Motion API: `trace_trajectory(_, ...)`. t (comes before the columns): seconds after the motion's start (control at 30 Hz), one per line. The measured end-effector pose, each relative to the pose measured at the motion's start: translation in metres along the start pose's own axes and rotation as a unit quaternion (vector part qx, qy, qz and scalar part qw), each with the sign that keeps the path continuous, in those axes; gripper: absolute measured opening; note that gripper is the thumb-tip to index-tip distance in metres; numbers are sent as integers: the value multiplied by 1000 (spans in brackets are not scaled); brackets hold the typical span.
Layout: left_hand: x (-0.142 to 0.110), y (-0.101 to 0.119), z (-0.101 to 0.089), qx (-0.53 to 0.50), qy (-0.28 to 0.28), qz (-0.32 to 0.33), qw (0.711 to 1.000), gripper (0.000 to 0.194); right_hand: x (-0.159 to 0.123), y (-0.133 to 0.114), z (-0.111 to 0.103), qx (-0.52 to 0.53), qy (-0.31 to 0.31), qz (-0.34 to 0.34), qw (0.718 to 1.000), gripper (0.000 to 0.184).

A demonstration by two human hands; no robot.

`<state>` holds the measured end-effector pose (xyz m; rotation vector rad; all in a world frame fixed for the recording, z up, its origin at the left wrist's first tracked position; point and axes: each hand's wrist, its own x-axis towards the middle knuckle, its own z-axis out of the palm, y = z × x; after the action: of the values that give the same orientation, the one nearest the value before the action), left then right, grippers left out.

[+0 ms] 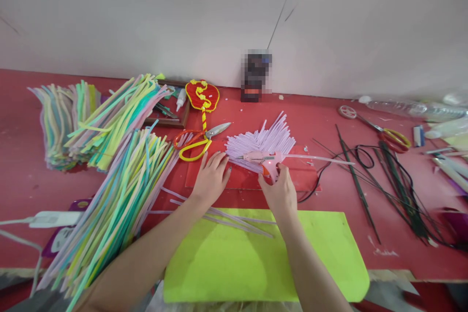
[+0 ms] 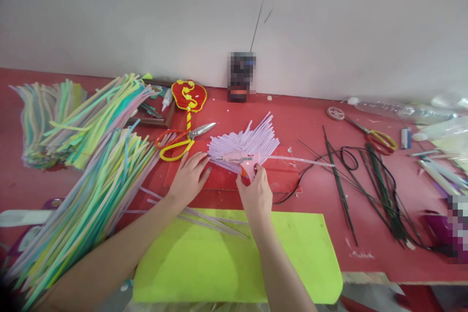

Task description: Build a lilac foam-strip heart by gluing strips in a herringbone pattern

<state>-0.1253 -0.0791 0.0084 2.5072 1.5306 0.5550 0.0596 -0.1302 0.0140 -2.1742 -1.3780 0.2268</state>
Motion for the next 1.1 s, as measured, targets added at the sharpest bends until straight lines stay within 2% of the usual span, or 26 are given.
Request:
trace_trajectory(0.13, -1, -2, 1, 6, -6, 13, 1000, 36, -2, 0, 4, -22, -9, 11, 1000, 48)
trace_trajectory(0.23, -1, -5, 4, -4, -4, 14, 1000, 36, -4, -1, 6, -24, -7, -7, 1000, 45)
trace_trajectory(0.33, 1, -9, 7, -15, 9, 14, 1000, 35, -5, -2, 7, -24, -8, -27, 999, 42)
trace_trajectory(0.7, 10, -15, 9, -18, 55, 8, 998, 23, -7, -5, 6, -23, -17, -26, 999, 38)
trace_trajectory(1.1, 9, -16, 10, -17, 53, 12, 998, 24, -7, -4, 8, -27, -12, -42, 999, 33)
